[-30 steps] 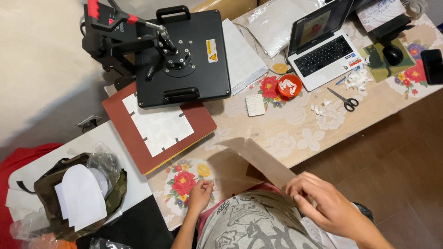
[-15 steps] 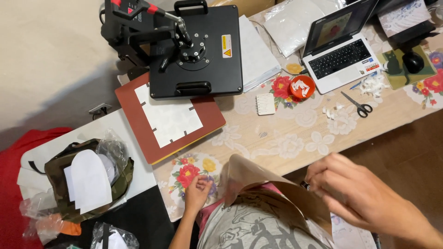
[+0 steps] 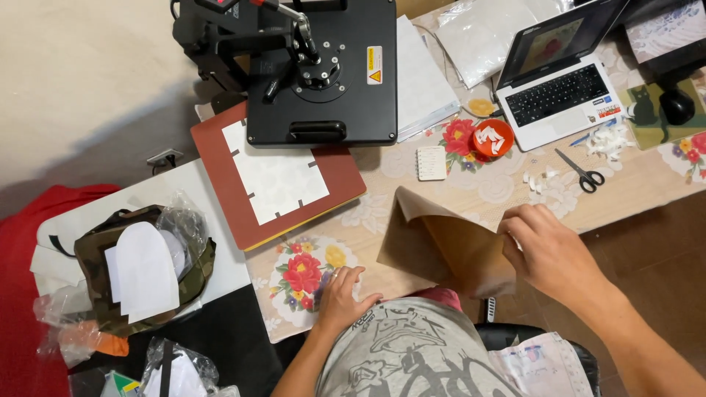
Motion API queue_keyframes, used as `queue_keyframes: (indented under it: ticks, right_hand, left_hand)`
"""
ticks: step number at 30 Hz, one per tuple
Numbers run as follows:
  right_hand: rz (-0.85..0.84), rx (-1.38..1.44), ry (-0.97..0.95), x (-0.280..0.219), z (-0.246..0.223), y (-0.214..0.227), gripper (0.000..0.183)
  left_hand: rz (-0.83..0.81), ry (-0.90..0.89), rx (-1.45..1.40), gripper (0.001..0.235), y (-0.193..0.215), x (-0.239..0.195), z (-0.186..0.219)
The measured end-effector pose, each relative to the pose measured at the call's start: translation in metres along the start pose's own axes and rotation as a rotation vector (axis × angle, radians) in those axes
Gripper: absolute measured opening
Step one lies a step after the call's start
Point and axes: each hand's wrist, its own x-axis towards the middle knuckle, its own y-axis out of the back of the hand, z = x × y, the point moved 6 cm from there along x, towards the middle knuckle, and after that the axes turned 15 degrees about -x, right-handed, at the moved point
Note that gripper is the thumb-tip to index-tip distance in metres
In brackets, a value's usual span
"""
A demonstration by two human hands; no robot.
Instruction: Preparing a heat press machine by peeling and arranging stickers on transfer paper.
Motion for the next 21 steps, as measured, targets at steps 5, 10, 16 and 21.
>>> queue_keyframes:
  ticks: [5, 10, 16, 21]
  right_hand:
    - [-0.048, -0.101, 0.198, -0.059, 0.001, -0.127, 0.015]
    - [-0.233, 0.144, 0.243, -0.097, -0.043, -0.18, 0.019]
    - [-0.027, 0.188, 0.324, -0.087, -0.08, -0.168, 0.015]
    - [0.023, 0.134, 0.385, -0.074, -0.076, -0.121, 0.005]
  left_hand:
    - [0.044, -0.103, -0.011, 0.044, -0.027, 0.029, -0.016]
    - [0.004, -0.137, 0.017, 0.032, -0.035, 0.06, 0.002]
    - [-0.004, -0.302, 0.182, 0.036, -0.032, 0.11, 0.038]
    - [-0.093, -0.39, 0.46, 0.064, -0.029, 0.15, 0.048]
